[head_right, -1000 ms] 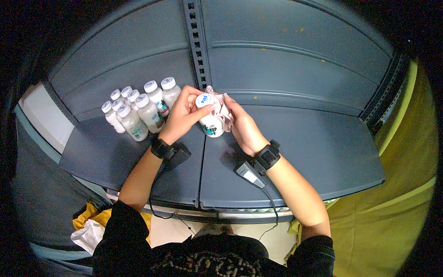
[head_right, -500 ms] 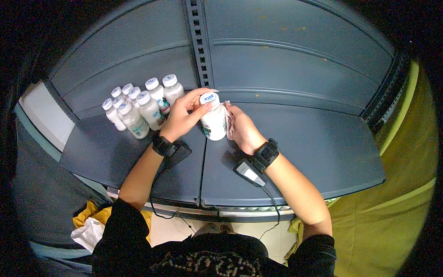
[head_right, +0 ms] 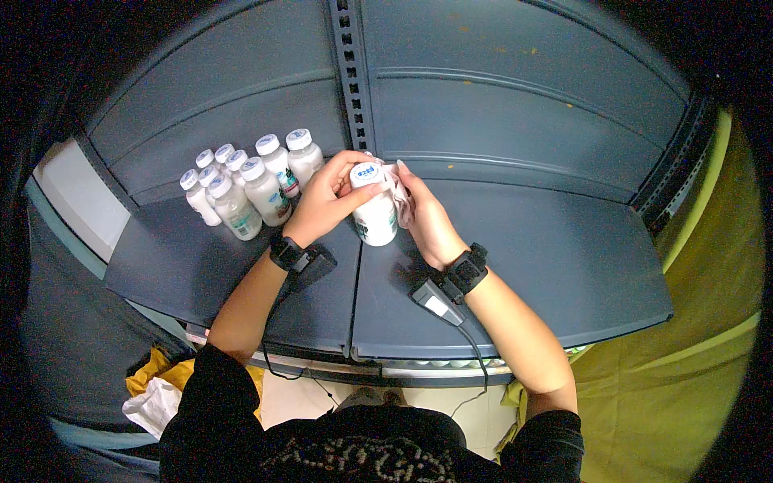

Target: Wipe bottles with a cloth and clean the shelves in a supermarket storage or display area.

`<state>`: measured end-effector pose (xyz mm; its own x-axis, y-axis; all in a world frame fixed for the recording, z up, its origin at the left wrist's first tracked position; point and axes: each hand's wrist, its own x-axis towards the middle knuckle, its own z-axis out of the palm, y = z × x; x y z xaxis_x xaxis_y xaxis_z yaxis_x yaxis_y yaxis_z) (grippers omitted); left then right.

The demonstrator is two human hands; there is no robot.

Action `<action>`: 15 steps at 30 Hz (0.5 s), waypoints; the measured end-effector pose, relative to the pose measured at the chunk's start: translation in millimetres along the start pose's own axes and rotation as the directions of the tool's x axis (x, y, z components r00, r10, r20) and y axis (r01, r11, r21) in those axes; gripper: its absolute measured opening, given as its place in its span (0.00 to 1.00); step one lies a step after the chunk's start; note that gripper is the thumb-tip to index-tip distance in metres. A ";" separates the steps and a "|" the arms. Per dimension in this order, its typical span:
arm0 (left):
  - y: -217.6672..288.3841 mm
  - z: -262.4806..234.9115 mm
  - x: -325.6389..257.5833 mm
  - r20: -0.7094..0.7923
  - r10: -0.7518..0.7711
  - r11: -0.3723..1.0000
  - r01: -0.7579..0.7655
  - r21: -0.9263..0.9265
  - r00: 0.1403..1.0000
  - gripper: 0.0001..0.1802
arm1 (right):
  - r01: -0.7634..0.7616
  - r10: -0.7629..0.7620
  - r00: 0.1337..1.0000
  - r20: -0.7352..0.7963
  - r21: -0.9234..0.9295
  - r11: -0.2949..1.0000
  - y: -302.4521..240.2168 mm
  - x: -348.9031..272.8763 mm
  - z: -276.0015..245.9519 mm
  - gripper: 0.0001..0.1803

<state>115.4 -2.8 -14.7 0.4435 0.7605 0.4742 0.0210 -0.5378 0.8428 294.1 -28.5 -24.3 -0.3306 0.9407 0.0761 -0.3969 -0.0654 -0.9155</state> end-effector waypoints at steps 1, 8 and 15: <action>0.5 -0.5 -0.2 -0.001 0.000 1.000 0.000 0.001 1.000 0.18 | 0.000 0.000 1.000 0.002 0.073 0.997 3.0 0.8 2.7 0.22; 0.5 -3.4 -0.9 0.028 -0.016 0.997 0.014 0.081 0.999 0.18 | -0.154 0.162 0.985 -0.051 0.133 0.979 9.3 0.9 6.7 0.20; 4.8 -4.8 -3.2 0.066 -0.085 0.985 0.074 0.158 0.994 0.22 | -0.111 0.105 0.993 0.047 0.172 0.979 7.8 1.6 -4.9 0.21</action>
<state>109.8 -6.1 -10.9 0.4982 0.7779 0.3830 0.1949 -0.5309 0.8247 294.7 -25.8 -33.3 -0.4105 0.9119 -0.0015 -0.4990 -0.2260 -0.8366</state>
